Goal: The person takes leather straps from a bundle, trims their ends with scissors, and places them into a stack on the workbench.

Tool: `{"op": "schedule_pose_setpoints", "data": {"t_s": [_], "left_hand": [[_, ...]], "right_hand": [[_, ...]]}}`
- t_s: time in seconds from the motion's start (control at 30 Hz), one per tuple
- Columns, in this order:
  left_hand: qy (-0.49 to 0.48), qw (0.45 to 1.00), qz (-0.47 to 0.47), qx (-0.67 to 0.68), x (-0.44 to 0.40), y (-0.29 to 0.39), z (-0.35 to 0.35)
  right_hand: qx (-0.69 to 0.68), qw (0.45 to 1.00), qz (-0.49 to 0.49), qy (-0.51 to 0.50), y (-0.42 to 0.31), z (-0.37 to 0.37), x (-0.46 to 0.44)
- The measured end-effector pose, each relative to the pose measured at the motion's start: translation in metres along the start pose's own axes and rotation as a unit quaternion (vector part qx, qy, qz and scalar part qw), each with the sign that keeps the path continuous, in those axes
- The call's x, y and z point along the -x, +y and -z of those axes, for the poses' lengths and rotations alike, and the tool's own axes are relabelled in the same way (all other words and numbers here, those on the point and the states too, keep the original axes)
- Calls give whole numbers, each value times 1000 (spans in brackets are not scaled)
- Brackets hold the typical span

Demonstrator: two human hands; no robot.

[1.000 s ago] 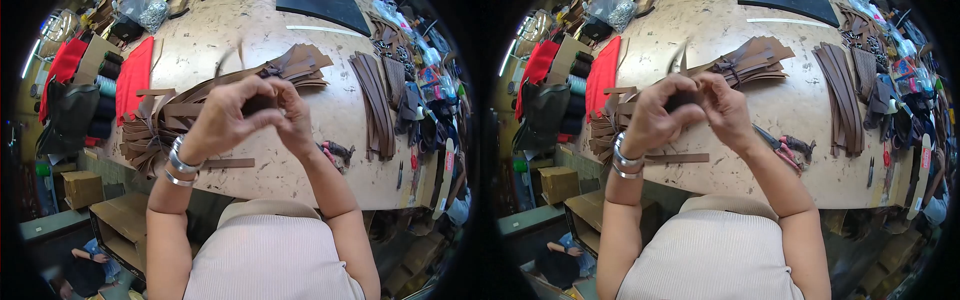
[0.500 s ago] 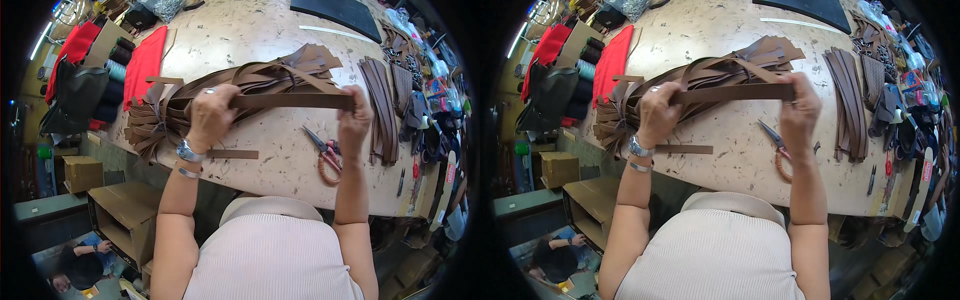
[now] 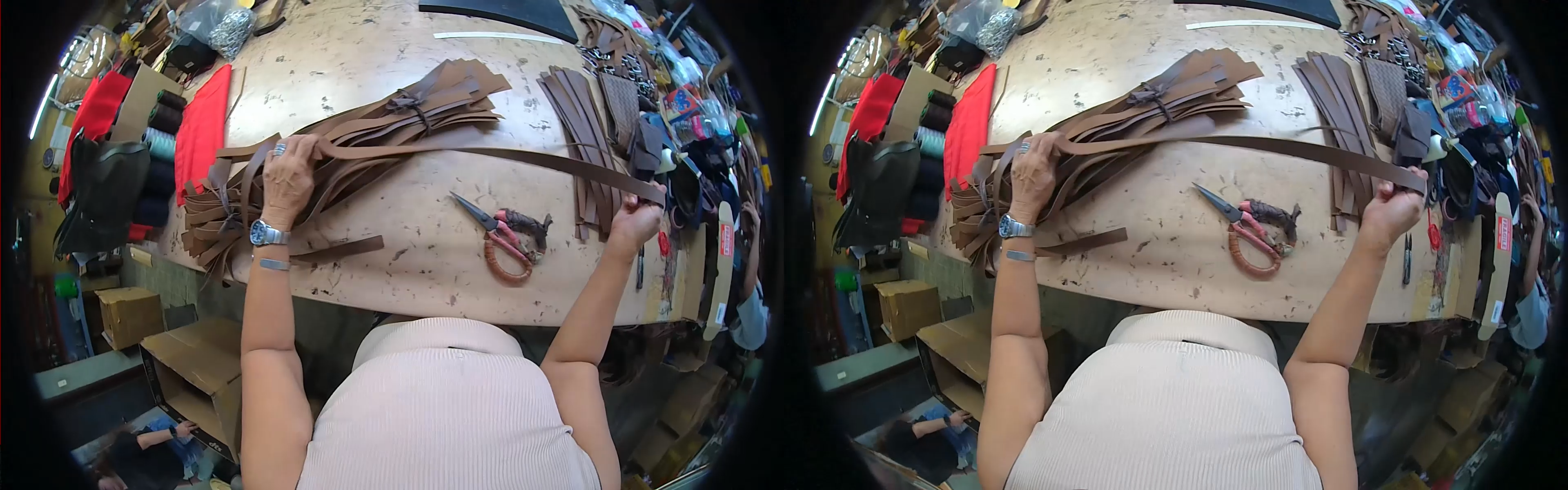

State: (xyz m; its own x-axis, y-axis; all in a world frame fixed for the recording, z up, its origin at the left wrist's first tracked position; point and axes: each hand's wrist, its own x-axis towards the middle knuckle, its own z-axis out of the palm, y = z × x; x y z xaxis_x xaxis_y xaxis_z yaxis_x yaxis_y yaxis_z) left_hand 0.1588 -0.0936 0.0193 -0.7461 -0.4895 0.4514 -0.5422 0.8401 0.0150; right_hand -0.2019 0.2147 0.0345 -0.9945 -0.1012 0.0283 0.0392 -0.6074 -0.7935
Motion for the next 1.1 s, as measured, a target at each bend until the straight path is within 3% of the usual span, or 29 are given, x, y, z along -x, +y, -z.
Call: {"op": "schedule_pose_setpoints", "data": {"t_s": [0.07, 0.1, 0.2, 0.33, 0.4, 0.43, 0.5, 0.57, 0.6, 0.63, 0.67, 0.7, 0.77, 0.87, 0.9, 1.03, 1.1], "left_hand": [[-28, 998, 54, 31, 0, -15, -10], [-26, 998, 63, -6, 0, -21, -11], [9, 993, 102, -66, -4, -46, -21], [-104, 955, 218, -172, -9, -80, -23], [-171, 959, 205, -92, -14, -91, -21], [-215, 943, 249, -43, -28, -68, -4], [-153, 962, 118, -194, -35, -11, 22], [-99, 986, -6, -135, -47, 41, 25], [-99, 994, -46, 16, -52, 72, 20], [-148, 968, -53, 195, -62, 119, 29], [-124, 959, -121, 225, -64, 150, 23], [-97, 924, -140, 342, -65, 179, 12], [-80, 866, -138, 474, -70, 228, 9], [-250, 735, -36, 629, -85, 245, 11], [-177, 730, 6, 660, -84, 248, 7], [-176, 825, -64, 533, -86, 217, 18], [-164, 809, -74, 559, -78, 209, 8]], "right_hand": [[-7, 999, 20, 24, -8, 29, -12], [53, 997, 5, 64, -16, 31, -14], [96, 995, 13, 33, -27, 39, -13], [116, 990, 75, -4, -39, 46, -7], [173, 981, 77, -37, -46, 48, -8], [202, 975, 76, -53, -49, 48, -7], [363, 919, 45, -148, -53, 37, 3], [429, 872, 3, -236, -56, 18, 19], [434, 860, -24, -267, -56, 8, 29], [430, 850, -12, -304, -53, 0, 36], [425, 839, 0, -341, -51, -8, 43], [449, 818, -7, -360, -52, -19, 49], [494, 773, -23, -397, -57, -37, 58], [475, 769, 77, -421, -50, -45, 56], [513, 756, 103, -394, -50, -44, 53], [514, 757, 39, -401, -44, -30, 41], [463, 785, -16, -412, -31, -20, 38]]}}
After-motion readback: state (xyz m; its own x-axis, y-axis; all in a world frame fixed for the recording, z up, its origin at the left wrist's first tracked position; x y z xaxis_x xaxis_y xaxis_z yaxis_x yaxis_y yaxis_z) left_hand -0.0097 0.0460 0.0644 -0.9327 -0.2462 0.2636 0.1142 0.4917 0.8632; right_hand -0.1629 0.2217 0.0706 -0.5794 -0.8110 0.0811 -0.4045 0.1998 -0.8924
